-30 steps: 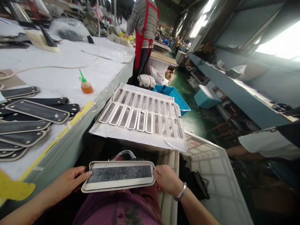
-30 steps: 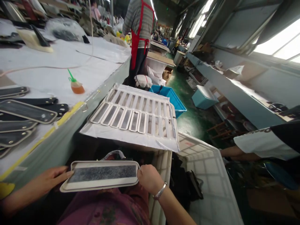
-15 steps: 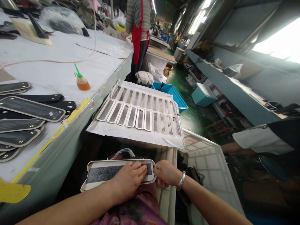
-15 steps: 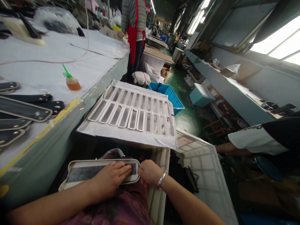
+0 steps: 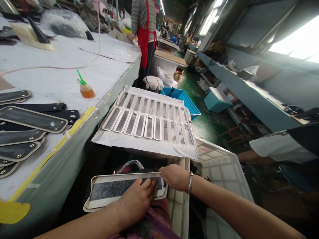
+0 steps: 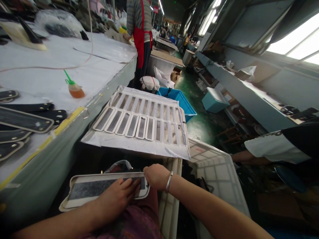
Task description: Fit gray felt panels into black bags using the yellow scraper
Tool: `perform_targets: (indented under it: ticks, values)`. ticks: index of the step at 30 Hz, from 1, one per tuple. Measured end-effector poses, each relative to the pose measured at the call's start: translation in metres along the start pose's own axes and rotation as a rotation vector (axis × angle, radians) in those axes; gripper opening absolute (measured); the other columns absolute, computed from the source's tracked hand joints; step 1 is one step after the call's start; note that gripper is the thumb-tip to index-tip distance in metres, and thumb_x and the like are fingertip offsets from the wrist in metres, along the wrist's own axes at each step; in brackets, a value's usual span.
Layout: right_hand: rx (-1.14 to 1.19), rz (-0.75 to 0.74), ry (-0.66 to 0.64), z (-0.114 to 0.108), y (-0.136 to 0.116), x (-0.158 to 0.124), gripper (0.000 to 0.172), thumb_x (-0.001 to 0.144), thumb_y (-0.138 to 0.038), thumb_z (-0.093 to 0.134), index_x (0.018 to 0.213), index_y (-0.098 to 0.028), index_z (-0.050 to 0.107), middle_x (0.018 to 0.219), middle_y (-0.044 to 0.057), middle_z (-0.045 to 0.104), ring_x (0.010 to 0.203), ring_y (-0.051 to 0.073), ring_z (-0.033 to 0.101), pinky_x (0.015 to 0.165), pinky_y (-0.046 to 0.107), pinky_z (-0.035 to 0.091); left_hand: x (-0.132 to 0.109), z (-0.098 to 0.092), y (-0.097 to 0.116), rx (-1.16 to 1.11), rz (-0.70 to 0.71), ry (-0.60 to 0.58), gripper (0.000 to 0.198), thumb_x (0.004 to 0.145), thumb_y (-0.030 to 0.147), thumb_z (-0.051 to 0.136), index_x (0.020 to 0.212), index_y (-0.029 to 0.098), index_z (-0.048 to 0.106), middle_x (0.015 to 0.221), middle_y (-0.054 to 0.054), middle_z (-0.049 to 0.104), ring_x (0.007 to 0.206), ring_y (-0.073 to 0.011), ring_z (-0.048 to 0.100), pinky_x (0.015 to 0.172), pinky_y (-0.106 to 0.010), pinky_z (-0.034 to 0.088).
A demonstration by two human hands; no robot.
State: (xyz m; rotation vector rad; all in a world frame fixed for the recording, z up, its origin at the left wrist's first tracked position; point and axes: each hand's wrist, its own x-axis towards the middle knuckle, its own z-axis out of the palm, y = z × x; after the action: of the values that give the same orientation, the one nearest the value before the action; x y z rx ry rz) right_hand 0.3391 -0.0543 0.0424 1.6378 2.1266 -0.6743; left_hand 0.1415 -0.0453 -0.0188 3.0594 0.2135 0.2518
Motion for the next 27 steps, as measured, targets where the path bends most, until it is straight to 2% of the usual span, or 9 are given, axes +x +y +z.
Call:
perform_targets:
  ticks: [4, 8, 12, 17, 20, 23, 25, 27]
  values:
    - [0.023, -0.037, -0.055, -0.003, 0.0, 0.01, 0.023, 0.083, -0.02, 0.04, 0.087, -0.01, 0.061, 0.081, 0.016, 0.067, 0.078, 0.027, 0.064, 0.064, 0.031, 0.043, 0.0, -0.003, 0.001, 0.007, 0.029, 0.005, 0.04, 0.088, 0.03, 0.045, 0.123, 0.011, 0.05, 0.124, -0.014, 0.054, 0.104, -0.0267, 0.046, 0.075, -0.038, 0.032]
    - [0.116, -0.032, -0.119, -0.01, 0.001, 0.015, 0.021, 0.082, -0.016, 0.042, 0.08, -0.009, 0.062, 0.069, 0.015, 0.067, 0.073, 0.024, 0.064, 0.062, 0.029, 0.043, 0.002, -0.007, -0.001, -0.029, 0.023, -0.022, 0.039, 0.089, 0.029, 0.043, 0.123, 0.012, 0.048, 0.126, -0.014, 0.053, 0.106, -0.0254, 0.046, 0.075, -0.036, 0.033]
    - [0.313, 0.012, -0.219, -0.011, 0.004, 0.017, 0.024, 0.084, -0.016, 0.039, 0.072, -0.012, 0.06, 0.057, 0.007, 0.063, 0.053, 0.014, 0.06, 0.053, 0.022, 0.043, 0.005, -0.01, -0.003, -0.067, 0.025, -0.068, 0.04, 0.088, 0.026, 0.044, 0.125, 0.01, 0.046, 0.125, -0.015, 0.052, 0.106, -0.0255, 0.046, 0.077, -0.036, 0.034]
    - [0.583, 0.102, -0.327, -0.006, 0.01, 0.02, 0.035, 0.085, -0.016, 0.031, 0.053, -0.016, 0.045, 0.048, 0.002, 0.055, 0.036, 0.01, 0.051, 0.039, 0.02, 0.041, 0.005, -0.013, -0.003, -0.084, 0.027, -0.076, 0.041, 0.087, 0.025, 0.045, 0.125, 0.01, 0.045, 0.127, -0.016, 0.05, 0.102, -0.0257, 0.047, 0.075, -0.036, 0.035]
    - [0.693, 0.108, -0.343, -0.002, 0.018, 0.018, 0.034, 0.088, -0.023, 0.03, 0.057, -0.016, 0.043, 0.049, -0.001, 0.054, 0.036, 0.009, 0.051, 0.04, 0.02, 0.043, 0.004, -0.015, -0.003, -0.11, 0.019, -0.095, 0.041, 0.088, 0.026, 0.044, 0.126, 0.012, 0.044, 0.128, -0.015, 0.05, 0.103, -0.0256, 0.047, 0.075, -0.037, 0.035]
    - [0.939, 0.152, -0.335, 0.01, 0.027, 0.008, 0.034, 0.09, -0.041, 0.028, 0.072, -0.017, 0.045, 0.058, -0.001, 0.058, 0.042, 0.01, 0.057, 0.042, 0.021, 0.047, 0.005, -0.015, -0.004, -0.147, 0.003, -0.116, 0.043, 0.088, 0.029, 0.042, 0.128, 0.012, 0.043, 0.129, -0.014, 0.049, 0.105, -0.0257, 0.046, 0.077, -0.037, 0.035]
    - [1.075, 0.202, -0.288, 0.023, 0.028, -0.002, 0.035, 0.086, -0.05, 0.036, 0.078, -0.017, 0.045, 0.062, 0.0, 0.06, 0.044, 0.011, 0.059, 0.041, 0.021, 0.047, 0.004, -0.015, -0.005, -0.165, 0.001, -0.121, 0.044, 0.088, 0.03, 0.042, 0.128, 0.012, 0.043, 0.129, -0.014, 0.048, 0.106, -0.0259, 0.045, 0.078, -0.038, 0.034]
    - [1.054, 0.243, -0.208, 0.036, 0.022, -0.012, 0.033, 0.082, -0.049, 0.045, 0.074, -0.017, 0.046, 0.06, 0.0, 0.06, 0.044, 0.011, 0.059, 0.039, 0.019, 0.044, 0.004, -0.014, -0.005, -0.17, 0.001, -0.119, 0.045, 0.087, 0.03, 0.044, 0.127, 0.011, 0.044, 0.13, -0.014, 0.048, 0.108, -0.0264, 0.044, 0.08, -0.038, 0.034]
